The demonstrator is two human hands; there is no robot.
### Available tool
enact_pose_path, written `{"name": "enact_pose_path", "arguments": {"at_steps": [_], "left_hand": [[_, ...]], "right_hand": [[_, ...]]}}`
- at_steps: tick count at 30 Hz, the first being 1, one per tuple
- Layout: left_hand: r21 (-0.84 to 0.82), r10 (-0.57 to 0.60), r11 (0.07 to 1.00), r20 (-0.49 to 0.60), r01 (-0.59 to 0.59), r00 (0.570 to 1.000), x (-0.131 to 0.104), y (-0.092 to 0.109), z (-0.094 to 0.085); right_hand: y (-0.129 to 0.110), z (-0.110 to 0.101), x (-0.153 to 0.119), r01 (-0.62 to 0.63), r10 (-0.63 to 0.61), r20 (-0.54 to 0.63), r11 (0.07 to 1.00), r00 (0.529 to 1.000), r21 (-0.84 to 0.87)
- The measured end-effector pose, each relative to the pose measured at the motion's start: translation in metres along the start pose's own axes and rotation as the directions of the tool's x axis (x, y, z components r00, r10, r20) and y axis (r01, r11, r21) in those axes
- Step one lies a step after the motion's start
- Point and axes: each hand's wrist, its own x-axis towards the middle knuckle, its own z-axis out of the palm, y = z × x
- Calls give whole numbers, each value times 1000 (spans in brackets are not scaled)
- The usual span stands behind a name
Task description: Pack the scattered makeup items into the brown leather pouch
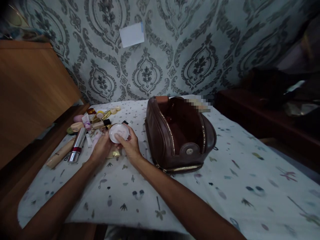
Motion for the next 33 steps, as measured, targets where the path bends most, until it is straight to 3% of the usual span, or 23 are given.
{"name": "enact_pose_path", "arguments": {"at_steps": [4,10,16,23,26,29,33], "left_hand": [[-63,59,996,24,-58,998,0,2,-3],[-77,64,995,38,-61,997,1,3,-8],[26,37,999,36,-38,999,0,6,-7],[84,91,993,-38,-87,995,-1,5,-7],[211,131,970,-48,-119,990,-5,10,-8],[429,232,884,-57,-186,971,-9,17,-11],[514,272,829,-23,-222,962,-9,23,-19]], "right_hand": [[0,-2,3,35,-41,-70,996,997,-86],[1,-3,1,49,-55,-29,985,998,-163],[1,-5,-1,41,-41,3,986,999,-160],[4,-5,0,10,-10,0,989,1000,-145],[3,-3,2,-10,6,-28,990,1000,-140],[-7,2,2,-17,14,-22,991,1000,-133],[-26,11,0,-43,43,43,999,998,9]]}}
